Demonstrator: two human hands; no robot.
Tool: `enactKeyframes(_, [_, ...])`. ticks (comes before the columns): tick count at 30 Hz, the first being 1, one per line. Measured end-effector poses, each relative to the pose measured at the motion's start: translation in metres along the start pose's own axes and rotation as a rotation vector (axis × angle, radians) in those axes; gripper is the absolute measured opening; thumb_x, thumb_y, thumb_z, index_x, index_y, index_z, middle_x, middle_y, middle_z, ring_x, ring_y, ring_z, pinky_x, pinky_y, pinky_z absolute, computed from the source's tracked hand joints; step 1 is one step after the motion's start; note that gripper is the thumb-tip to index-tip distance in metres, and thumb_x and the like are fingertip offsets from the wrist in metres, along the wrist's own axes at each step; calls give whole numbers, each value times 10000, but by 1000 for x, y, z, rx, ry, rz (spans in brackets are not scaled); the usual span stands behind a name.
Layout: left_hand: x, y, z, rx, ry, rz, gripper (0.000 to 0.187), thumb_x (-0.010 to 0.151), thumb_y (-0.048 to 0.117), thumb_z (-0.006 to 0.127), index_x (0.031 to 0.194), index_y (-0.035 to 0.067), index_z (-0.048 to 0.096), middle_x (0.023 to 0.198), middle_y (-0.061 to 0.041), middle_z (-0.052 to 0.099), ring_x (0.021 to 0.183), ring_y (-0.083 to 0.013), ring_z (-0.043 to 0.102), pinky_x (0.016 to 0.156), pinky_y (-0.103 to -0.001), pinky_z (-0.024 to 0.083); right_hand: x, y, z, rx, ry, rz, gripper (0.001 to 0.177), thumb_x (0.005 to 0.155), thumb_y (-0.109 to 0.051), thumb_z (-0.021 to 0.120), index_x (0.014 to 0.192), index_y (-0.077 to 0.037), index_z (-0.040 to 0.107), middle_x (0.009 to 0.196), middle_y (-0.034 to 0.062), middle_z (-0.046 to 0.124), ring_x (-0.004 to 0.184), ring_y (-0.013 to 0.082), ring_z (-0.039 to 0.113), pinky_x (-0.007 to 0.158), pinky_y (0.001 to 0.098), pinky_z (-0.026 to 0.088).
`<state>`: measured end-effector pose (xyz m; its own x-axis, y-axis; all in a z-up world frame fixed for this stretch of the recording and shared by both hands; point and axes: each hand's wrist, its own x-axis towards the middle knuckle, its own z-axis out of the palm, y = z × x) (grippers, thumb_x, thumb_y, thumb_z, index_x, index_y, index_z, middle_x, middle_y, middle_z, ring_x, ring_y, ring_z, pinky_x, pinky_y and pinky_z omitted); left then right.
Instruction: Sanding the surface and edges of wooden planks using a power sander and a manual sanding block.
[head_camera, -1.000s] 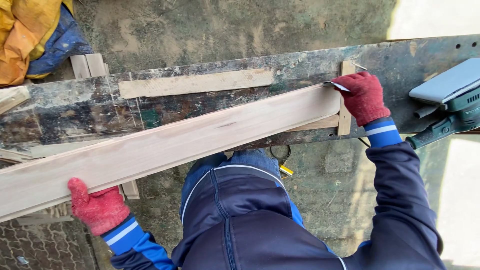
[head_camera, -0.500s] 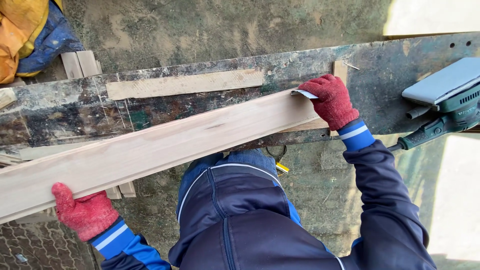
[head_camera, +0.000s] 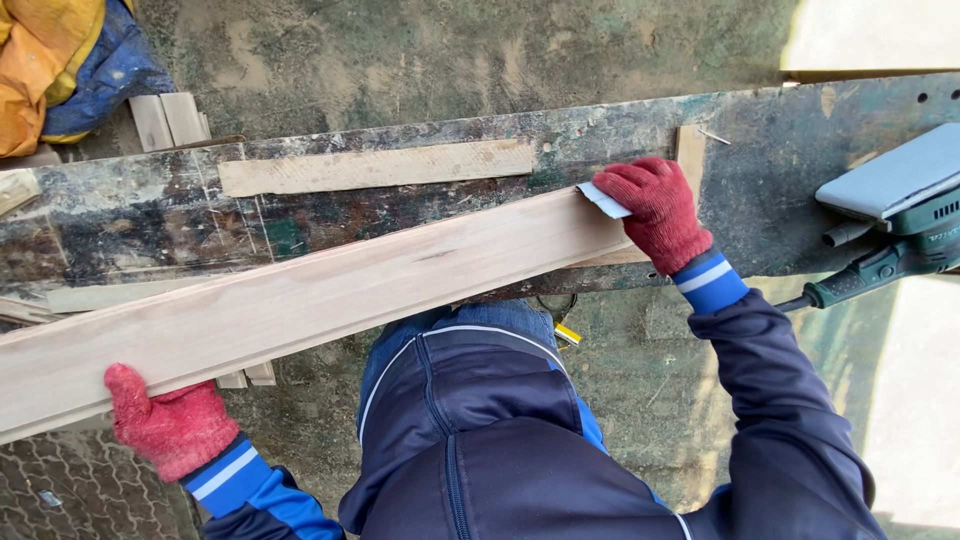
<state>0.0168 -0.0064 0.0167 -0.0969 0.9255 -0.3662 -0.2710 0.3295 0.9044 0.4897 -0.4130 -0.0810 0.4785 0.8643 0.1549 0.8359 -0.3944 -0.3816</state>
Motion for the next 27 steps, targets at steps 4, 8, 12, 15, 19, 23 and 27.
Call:
enactKeyframes(4, [1,-1,-5,-2,22,-10,703,781,257,877,1402,80,601,1312,-122,728,1169,-304,762,1051,-427,673,-11,13,-6,-69,-43,37,567,749,32,732,1268,-197,729,1268,-23,747,1148,263,631,1031,407,464])
enactKeyframes(8, [1,-5,-2,-33,12,-13,766,767,234,887,1451,72,583,1339,-132,723,1204,-313,752,1086,-436,655,-7,6,5,-95,26,65,499,774,86,730,1201,-171,753,1194,11,768,1024,244,607,911,366,489])
enactKeyframes(12, [7,-4,-10,-3,-17,-2,582,834,248,844,1355,85,640,1309,-101,736,1171,-274,750,1081,-404,640,-8,-5,-4,-18,53,62,512,740,24,718,1228,-130,732,1269,12,737,1111,288,618,996,428,483])
enactKeyframes(15, [6,1,-2,-21,3,-16,771,768,241,885,1450,71,569,1326,-140,720,1172,-328,765,1051,-459,680,-19,11,-13,-84,65,57,499,747,89,711,1186,-141,765,1183,9,779,1019,250,671,918,382,540])
enactKeyframes(19, [11,-6,-8,-4,5,-42,624,815,255,859,1372,90,631,1288,-101,752,1146,-284,773,1037,-414,670,-35,22,-11,-149,50,178,473,779,29,699,1207,-158,766,1228,-11,765,1058,286,648,948,394,505])
enactKeyframes(23, [18,-6,-12,-28,-35,-44,634,807,222,875,1385,113,636,1308,-100,751,1194,-318,765,1083,-491,673,-5,-15,-4,-113,78,62,496,732,26,729,1189,-164,732,1211,-16,754,1057,256,628,958,396,489])
enactKeyframes(27, [13,-2,0,3,-55,-14,552,853,217,829,1345,53,641,1279,-125,757,1124,-285,774,1072,-439,664,-10,15,-1,-293,-4,8,490,795,-86,741,1261,-229,692,1255,-78,730,1143,221,620,1010,388,471])
